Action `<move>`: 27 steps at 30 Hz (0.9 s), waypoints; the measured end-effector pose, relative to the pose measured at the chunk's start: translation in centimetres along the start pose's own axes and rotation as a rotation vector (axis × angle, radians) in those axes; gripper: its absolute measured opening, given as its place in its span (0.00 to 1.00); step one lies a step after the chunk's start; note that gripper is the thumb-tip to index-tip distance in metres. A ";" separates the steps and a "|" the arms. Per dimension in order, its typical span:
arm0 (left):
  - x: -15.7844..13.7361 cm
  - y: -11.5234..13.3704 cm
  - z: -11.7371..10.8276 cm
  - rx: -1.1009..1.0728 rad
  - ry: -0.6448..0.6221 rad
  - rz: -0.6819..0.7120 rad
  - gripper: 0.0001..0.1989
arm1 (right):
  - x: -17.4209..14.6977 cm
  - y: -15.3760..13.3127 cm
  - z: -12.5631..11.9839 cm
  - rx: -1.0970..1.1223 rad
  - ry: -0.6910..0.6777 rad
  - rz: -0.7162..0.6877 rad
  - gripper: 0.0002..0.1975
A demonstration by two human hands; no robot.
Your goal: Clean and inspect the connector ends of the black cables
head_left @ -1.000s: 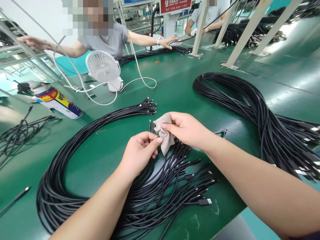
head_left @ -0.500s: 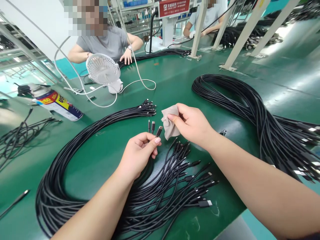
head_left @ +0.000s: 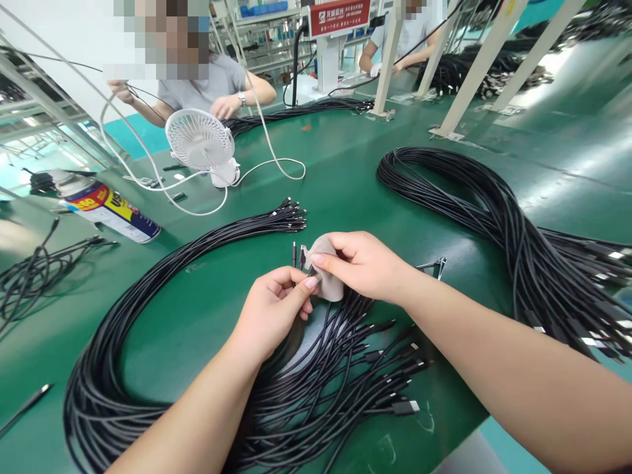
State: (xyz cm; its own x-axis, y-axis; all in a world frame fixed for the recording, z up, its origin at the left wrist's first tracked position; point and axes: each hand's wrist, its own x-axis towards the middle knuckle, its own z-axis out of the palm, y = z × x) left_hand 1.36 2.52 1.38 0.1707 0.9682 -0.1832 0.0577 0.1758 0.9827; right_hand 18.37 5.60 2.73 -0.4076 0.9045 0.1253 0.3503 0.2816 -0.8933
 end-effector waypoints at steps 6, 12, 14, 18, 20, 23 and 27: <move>-0.3 0.2 0.1 -0.017 -0.105 -0.017 0.12 | 0.0 -0.1 -0.9 -0.162 -0.007 -0.130 0.18; -0.2 -0.1 0.1 0.024 -0.090 -0.003 0.15 | -0.1 0.0 -1.7 -0.261 -0.103 -0.154 0.15; -0.2 -0.2 0.1 0.015 -0.078 -0.005 0.15 | -0.1 0.1 -1.9 -0.280 -0.144 -0.167 0.14; 0.0 -0.2 0.1 -0.003 -0.045 -0.006 0.15 | 0.1 0.4 -2.2 -0.270 -0.138 -0.194 0.11; 0.0 0.0 0.1 -0.005 -0.032 -0.007 0.15 | 0.2 0.5 -2.2 -0.208 -0.077 -0.174 0.09; -0.1 0.3 0.2 -0.016 -0.033 0.002 0.15 | 0.3 0.7 -2.1 -0.097 0.030 -0.114 0.08; -0.2 0.4 0.3 -0.040 -0.028 -0.007 0.16 | 0.4 0.8 -1.9 -0.016 0.142 -0.059 0.08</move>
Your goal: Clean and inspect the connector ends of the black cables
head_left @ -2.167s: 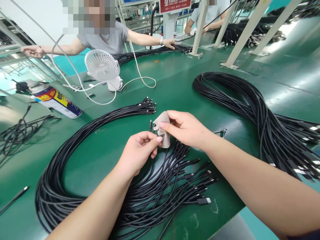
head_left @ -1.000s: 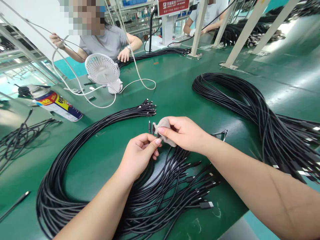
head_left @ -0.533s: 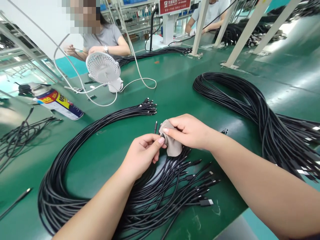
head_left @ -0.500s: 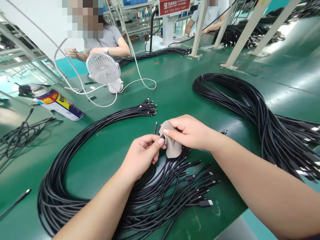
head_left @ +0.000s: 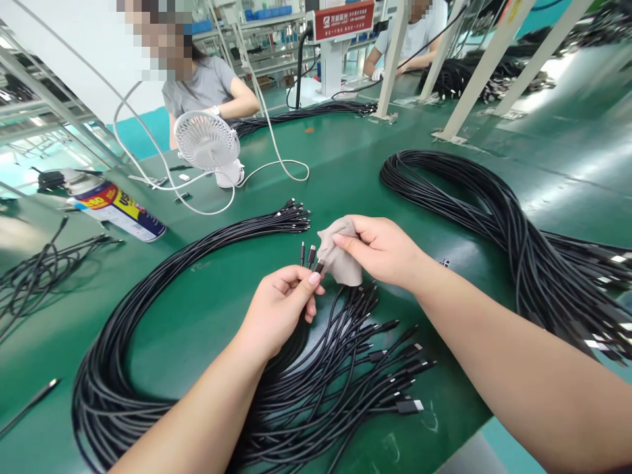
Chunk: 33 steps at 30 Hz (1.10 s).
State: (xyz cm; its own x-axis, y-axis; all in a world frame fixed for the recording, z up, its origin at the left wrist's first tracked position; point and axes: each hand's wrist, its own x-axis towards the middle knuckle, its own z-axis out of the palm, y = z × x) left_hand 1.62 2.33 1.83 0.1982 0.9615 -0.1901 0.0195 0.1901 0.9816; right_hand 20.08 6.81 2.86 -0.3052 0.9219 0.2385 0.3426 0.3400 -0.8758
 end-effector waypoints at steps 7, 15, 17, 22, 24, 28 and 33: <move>0.1 -0.2 -0.1 -0.008 0.004 -0.002 0.17 | 0.0 0.0 0.1 0.315 0.103 0.054 0.11; 0.0 -0.3 -0.3 0.050 -0.034 0.031 0.17 | -0.5 -0.4 2.2 0.309 -0.232 0.168 0.11; -0.1 -0.3 -0.2 0.059 -0.041 0.030 0.17 | -0.5 -0.7 2.0 0.270 -0.200 0.158 0.12; -0.1 -0.5 -0.1 -0.004 -0.062 0.022 0.17 | 0.0 -0.5 0.9 0.059 0.086 0.066 0.11; -0.2 -0.5 -0.1 -0.037 -0.077 0.021 0.17 | 0.2 0.2 0.7 0.020 0.191 0.087 0.12; -0.2 -0.5 -0.2 -0.109 -0.111 -0.007 0.17 | 0.4 1.0 1.2 0.170 0.068 0.166 0.15; -0.3 0.1 0.0 -0.210 -0.106 -0.012 0.18 | 0.2 0.2 1.7 0.508 -0.203 0.255 0.17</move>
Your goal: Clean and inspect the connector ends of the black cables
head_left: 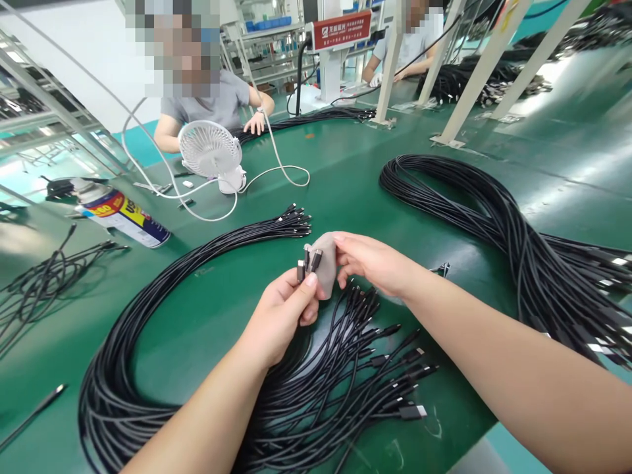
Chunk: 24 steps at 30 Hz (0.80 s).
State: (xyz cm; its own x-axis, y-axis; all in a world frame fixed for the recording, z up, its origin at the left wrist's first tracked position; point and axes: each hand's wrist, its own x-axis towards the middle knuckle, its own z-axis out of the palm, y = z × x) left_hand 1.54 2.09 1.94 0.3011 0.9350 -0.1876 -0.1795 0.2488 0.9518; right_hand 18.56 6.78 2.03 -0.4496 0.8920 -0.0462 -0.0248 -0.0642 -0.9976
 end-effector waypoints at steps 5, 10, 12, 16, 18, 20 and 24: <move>0.2 0.1 0.3 0.031 0.081 0.004 0.17 | -0.2 -0.8 -0.3 0.099 -0.027 0.075 0.09; 0.4 -0.1 0.1 0.019 0.108 -0.009 0.17 | -0.3 -1.0 -0.9 0.068 -0.064 0.073 0.08; 0.5 -0.2 0.1 0.039 0.102 -0.020 0.18 | -0.2 -1.0 -1.0 0.033 -0.042 0.043 0.08; 0.4 -0.2 0.0 0.037 0.101 -0.033 0.15 | 0.0 -0.7 -1.2 0.104 0.080 -0.004 0.15; 0.3 -0.1 0.0 -0.002 0.099 -0.027 0.14 | 0.2 -0.6 -1.4 0.238 0.154 -0.049 0.15; 0.1 0.0 0.0 -0.046 0.089 -0.018 0.13 | 0.3 -0.4 -1.6 0.369 0.191 -0.086 0.13; 0.0 0.2 0.1 -0.091 0.062 -0.013 0.13 | 0.1 0.0 -1.4 0.380 0.115 -0.037 0.13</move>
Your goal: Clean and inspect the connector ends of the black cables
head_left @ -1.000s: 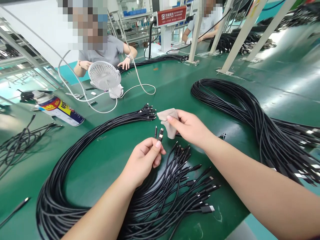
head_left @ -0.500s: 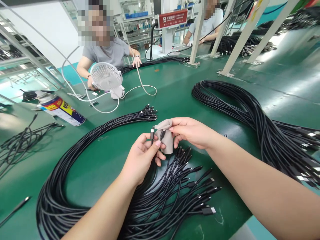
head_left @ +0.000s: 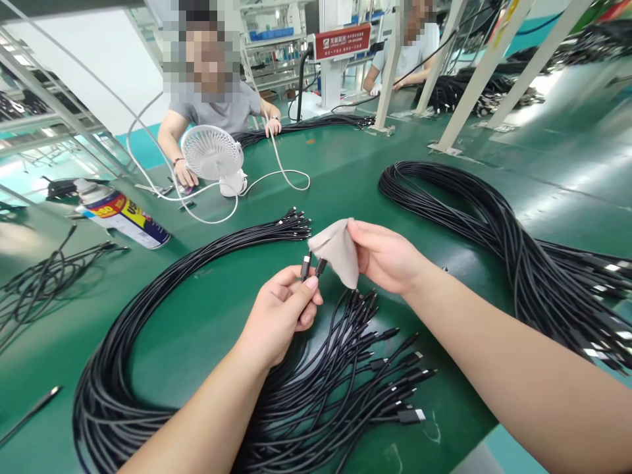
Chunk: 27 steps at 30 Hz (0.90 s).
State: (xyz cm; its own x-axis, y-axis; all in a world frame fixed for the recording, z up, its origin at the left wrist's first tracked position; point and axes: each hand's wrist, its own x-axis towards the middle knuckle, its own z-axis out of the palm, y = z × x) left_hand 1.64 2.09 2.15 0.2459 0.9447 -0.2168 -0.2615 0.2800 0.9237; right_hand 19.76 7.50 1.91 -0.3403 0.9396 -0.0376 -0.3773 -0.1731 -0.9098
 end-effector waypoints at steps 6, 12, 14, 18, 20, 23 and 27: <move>0.1 -0.2 -0.1 0.019 -0.027 0.003 0.14 | -0.8 0.7 1.6 -0.229 -0.159 0.120 0.16; 0.2 -0.3 0.0 0.114 -0.015 -0.007 0.16 | -0.7 0.9 1.8 -0.347 -0.112 0.039 0.12; 0.2 -0.4 0.0 0.161 -0.024 -0.024 0.16 | -0.6 0.9 1.7 -0.408 -0.097 0.001 0.11; 0.3 -0.6 -0.4 0.234 -0.039 -0.039 0.18 | -0.7 0.7 1.8 -0.444 -0.048 -0.072 0.09; 0.3 -0.6 -0.6 0.194 -0.036 -0.042 0.17 | -0.7 0.7 1.8 -0.408 -0.042 -0.078 0.07; 0.4 -0.4 -0.6 0.120 -0.059 -0.068 0.17 | -0.7 0.6 1.8 -0.333 -0.068 -0.065 0.07; 0.3 -0.1 -0.3 0.019 -0.050 -0.090 0.18 | -0.6 0.7 1.6 -0.388 -0.074 -0.060 0.08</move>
State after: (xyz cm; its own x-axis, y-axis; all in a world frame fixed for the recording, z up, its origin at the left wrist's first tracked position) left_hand 1.48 2.36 1.87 0.3142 0.9060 -0.2835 -0.2186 0.3597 0.9071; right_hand 18.31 6.33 1.98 -0.3943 0.9182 0.0374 -0.0499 0.0192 -0.9986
